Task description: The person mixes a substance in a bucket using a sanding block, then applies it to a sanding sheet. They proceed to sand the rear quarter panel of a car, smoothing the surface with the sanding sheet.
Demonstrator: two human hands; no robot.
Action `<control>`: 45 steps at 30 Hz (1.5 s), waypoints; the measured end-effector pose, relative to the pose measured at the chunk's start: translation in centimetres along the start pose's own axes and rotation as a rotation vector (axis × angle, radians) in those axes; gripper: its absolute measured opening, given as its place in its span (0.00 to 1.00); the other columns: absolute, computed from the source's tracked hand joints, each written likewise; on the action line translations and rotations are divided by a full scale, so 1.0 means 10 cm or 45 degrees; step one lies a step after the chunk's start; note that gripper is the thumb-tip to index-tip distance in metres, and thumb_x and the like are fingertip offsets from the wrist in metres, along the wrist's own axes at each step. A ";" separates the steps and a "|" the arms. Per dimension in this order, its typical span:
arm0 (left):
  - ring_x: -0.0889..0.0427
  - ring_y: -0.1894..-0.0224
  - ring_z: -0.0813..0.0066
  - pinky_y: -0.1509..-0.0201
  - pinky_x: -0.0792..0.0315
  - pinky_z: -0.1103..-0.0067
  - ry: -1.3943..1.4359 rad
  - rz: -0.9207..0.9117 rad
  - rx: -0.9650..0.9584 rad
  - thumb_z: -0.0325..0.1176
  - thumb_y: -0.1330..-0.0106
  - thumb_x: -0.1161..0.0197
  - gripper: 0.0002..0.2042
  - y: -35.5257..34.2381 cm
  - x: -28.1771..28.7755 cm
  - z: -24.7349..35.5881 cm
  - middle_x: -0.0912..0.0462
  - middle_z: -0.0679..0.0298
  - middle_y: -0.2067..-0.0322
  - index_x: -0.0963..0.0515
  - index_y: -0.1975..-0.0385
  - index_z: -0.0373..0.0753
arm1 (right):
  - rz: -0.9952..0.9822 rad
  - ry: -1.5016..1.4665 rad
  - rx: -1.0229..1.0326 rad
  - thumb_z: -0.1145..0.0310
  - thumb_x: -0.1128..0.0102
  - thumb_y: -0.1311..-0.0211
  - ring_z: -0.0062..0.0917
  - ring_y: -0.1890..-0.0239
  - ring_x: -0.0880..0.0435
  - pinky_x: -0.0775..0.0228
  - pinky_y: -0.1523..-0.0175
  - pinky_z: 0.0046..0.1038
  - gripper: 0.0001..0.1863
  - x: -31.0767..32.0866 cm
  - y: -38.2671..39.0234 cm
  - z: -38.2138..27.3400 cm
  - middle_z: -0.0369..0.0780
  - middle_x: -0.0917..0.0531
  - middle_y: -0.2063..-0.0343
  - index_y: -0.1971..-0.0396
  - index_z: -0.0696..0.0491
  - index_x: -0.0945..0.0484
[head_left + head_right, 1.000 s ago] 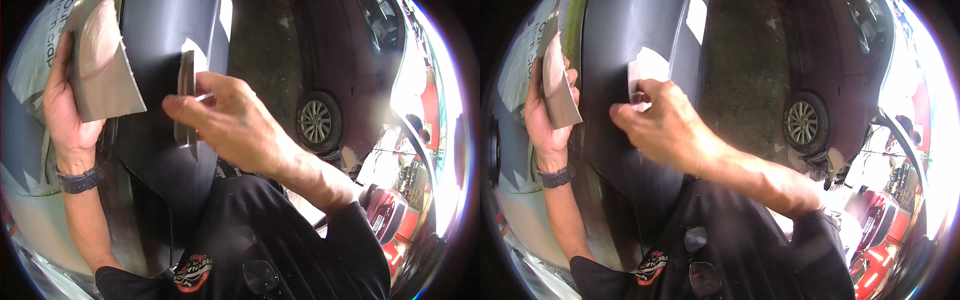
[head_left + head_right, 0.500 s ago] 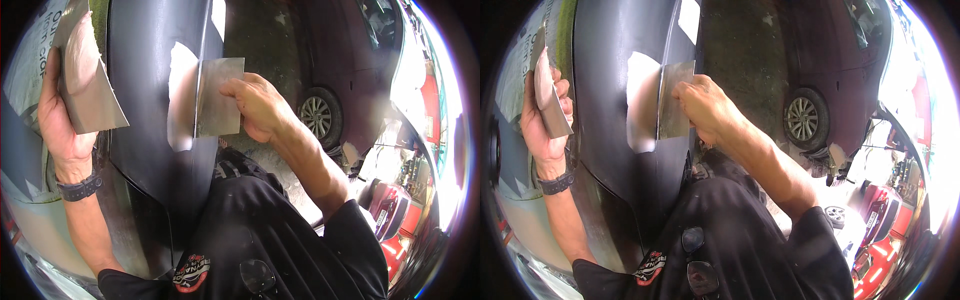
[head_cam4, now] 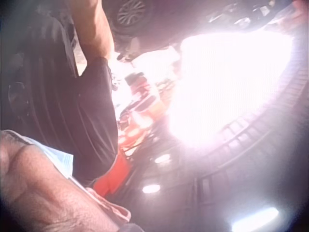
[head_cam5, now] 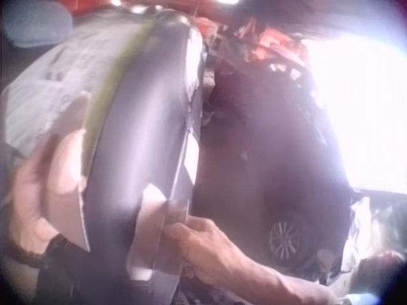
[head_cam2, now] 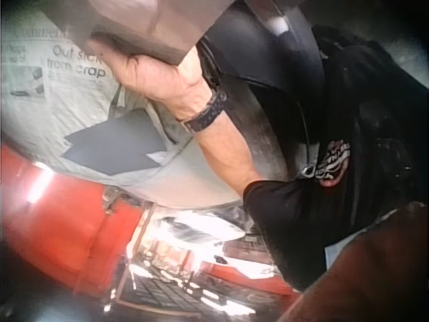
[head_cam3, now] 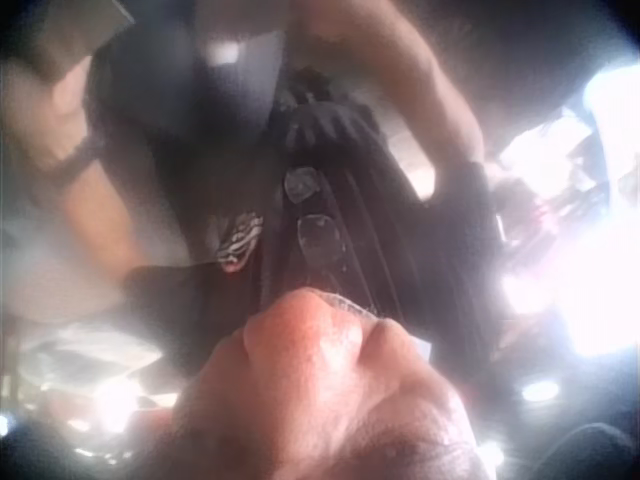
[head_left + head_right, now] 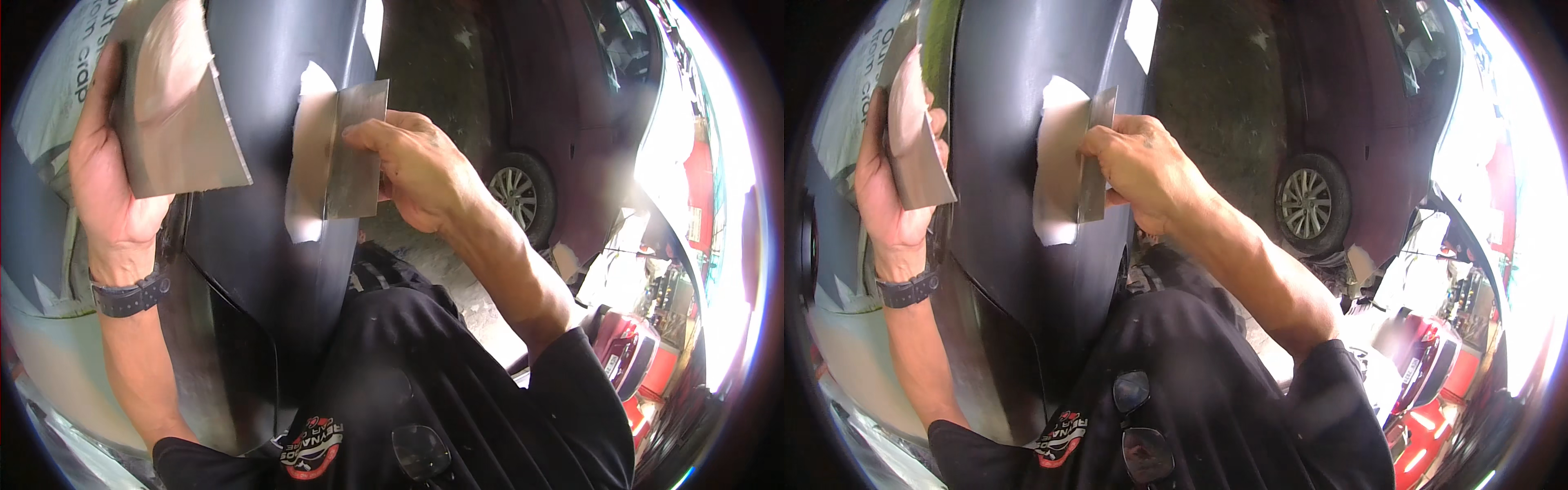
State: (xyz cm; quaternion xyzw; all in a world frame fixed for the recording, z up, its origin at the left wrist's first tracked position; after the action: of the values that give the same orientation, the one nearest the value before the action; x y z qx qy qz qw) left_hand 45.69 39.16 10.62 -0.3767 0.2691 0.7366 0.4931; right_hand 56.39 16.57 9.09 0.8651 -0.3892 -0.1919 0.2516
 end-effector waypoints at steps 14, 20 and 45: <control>0.22 0.54 0.63 0.54 0.17 0.69 0.075 -0.113 0.051 0.42 0.21 0.56 0.20 -0.02 0.07 0.02 0.22 0.53 0.52 0.32 0.40 0.33 | 0.140 0.164 -0.069 0.74 0.46 0.41 0.28 0.69 0.24 0.31 0.64 0.30 0.09 -0.03 0.49 -0.06 0.41 0.22 0.71 0.63 0.60 0.23; 0.26 0.54 0.66 0.53 0.17 0.67 0.033 -0.235 0.082 0.41 0.21 0.57 0.21 -0.01 0.02 0.02 0.25 0.53 0.50 0.34 0.39 0.31 | -0.079 0.379 0.435 0.74 0.48 0.35 0.31 0.60 0.17 0.21 0.55 0.34 0.14 0.33 0.31 0.61 0.45 0.20 0.60 0.53 0.66 0.28; 0.21 0.44 0.55 0.42 0.22 0.64 0.100 -0.332 0.131 0.39 0.22 0.54 0.19 -0.07 0.19 0.06 0.24 0.51 0.42 0.30 0.39 0.34 | -0.038 0.451 -0.034 0.63 0.43 0.35 0.22 0.70 0.22 0.29 0.68 0.26 0.14 -0.40 0.54 0.12 0.40 0.22 0.69 0.61 0.60 0.23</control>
State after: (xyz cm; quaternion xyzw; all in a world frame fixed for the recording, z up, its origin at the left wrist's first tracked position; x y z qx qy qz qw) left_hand 45.71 40.90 9.35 -0.4113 0.2741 0.6362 0.5924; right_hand 50.13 16.22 11.87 0.8876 -0.3233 -0.0455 0.3249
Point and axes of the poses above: each hand's wrist, its own y-axis away from the middle knuckle, its own x-axis out of the back of the hand, z = x × y, the point moved 3 cm from there along -y, towards the middle knuckle
